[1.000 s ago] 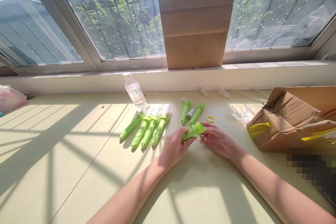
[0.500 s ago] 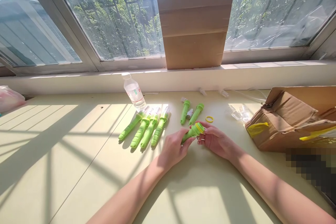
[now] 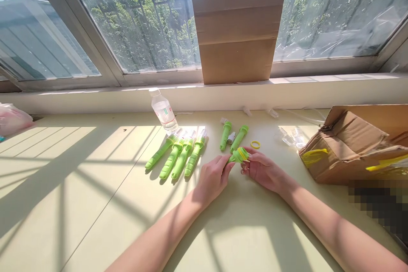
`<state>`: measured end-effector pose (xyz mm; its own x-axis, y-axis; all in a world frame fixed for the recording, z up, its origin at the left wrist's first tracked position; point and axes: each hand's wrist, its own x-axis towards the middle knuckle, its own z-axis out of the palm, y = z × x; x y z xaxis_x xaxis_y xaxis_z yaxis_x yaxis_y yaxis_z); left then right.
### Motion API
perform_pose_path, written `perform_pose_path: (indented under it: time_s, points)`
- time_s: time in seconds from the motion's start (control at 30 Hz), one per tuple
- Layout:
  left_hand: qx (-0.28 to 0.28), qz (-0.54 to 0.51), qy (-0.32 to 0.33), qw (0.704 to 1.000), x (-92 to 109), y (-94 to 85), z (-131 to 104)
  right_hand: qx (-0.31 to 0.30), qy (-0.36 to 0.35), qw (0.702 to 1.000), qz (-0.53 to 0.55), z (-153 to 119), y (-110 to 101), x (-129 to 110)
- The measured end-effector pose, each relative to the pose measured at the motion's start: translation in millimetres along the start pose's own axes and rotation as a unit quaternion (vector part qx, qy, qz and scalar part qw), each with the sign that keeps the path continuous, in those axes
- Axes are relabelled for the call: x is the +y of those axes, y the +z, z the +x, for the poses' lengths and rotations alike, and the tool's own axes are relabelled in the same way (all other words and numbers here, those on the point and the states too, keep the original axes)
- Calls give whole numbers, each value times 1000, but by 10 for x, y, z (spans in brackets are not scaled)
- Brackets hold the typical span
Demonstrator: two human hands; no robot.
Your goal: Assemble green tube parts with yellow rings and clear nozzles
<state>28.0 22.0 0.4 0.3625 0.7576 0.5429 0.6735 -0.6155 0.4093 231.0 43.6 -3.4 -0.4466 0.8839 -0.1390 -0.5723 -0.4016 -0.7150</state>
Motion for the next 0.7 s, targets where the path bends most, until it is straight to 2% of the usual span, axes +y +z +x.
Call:
perform_pose_path:
  time_s: [0.23,0.5,0.7]
  points:
    - [-2,16,1,1000,-1,24,-10,11,2,1000,2,-6,7,10]
    - [74,45,18,996,-44,104,-45,2,1,1000,7,-1,19,9]
    - [86,41,17,995,-56,109,-43,1,1,1000,1,-2,17,7]
